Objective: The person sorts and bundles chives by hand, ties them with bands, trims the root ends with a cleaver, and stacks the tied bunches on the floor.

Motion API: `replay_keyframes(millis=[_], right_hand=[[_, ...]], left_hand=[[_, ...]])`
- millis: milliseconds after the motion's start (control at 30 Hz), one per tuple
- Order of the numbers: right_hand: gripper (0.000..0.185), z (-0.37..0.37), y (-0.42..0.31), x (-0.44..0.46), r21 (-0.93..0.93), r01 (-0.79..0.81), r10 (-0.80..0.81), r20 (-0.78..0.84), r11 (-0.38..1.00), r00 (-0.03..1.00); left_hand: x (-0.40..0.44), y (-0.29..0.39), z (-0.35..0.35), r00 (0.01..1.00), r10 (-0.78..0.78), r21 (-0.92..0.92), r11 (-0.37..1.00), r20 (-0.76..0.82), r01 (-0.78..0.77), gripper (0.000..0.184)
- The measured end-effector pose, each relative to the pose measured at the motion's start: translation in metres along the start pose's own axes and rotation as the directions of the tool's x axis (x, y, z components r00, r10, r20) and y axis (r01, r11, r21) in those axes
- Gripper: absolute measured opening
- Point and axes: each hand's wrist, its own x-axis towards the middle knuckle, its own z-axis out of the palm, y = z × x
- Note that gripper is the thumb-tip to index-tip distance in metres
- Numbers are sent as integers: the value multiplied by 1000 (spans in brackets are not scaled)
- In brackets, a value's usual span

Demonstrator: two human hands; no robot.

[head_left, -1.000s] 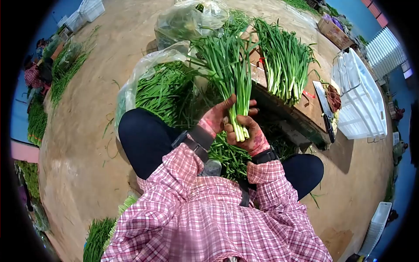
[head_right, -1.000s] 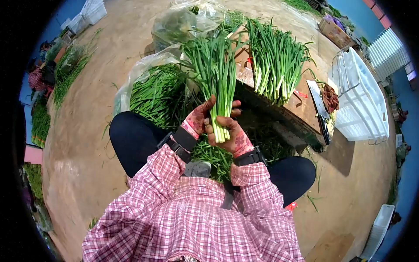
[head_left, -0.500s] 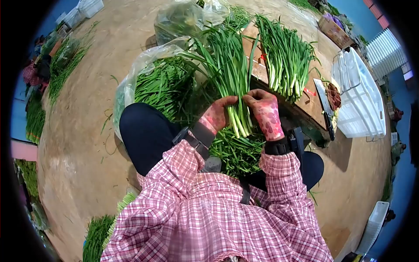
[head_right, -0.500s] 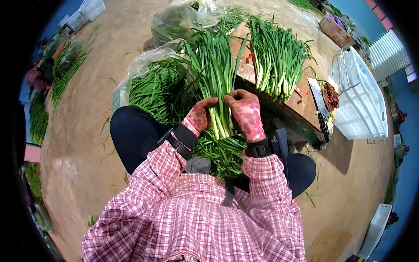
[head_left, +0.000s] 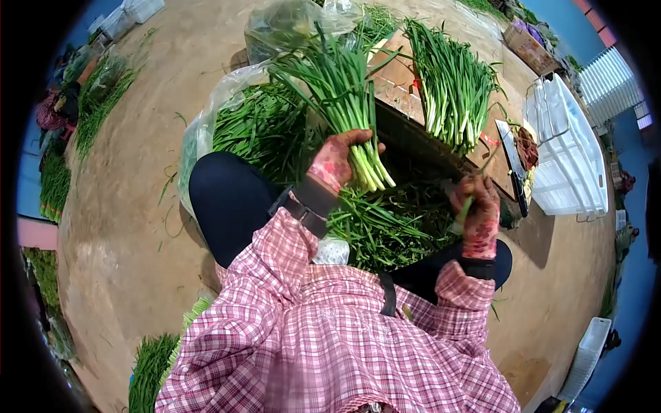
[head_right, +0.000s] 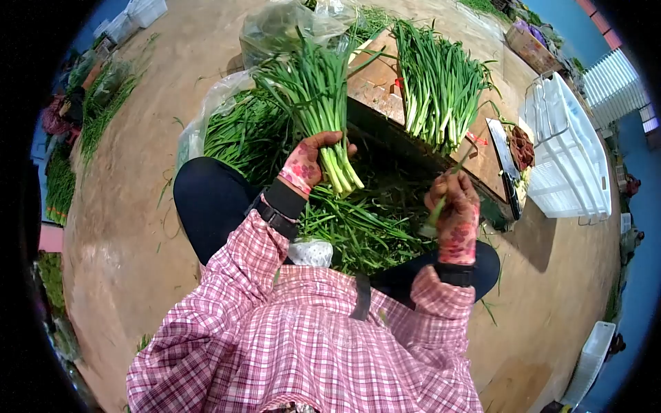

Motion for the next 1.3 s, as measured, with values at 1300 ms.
replay_keyframes(millis=[1300], right_hand=[[80, 75, 78, 41, -970, 241, -222, 226, 43, 949]], left_hand=[[11, -21, -1, 923, 382, -135, 914, -36, -384, 23]])
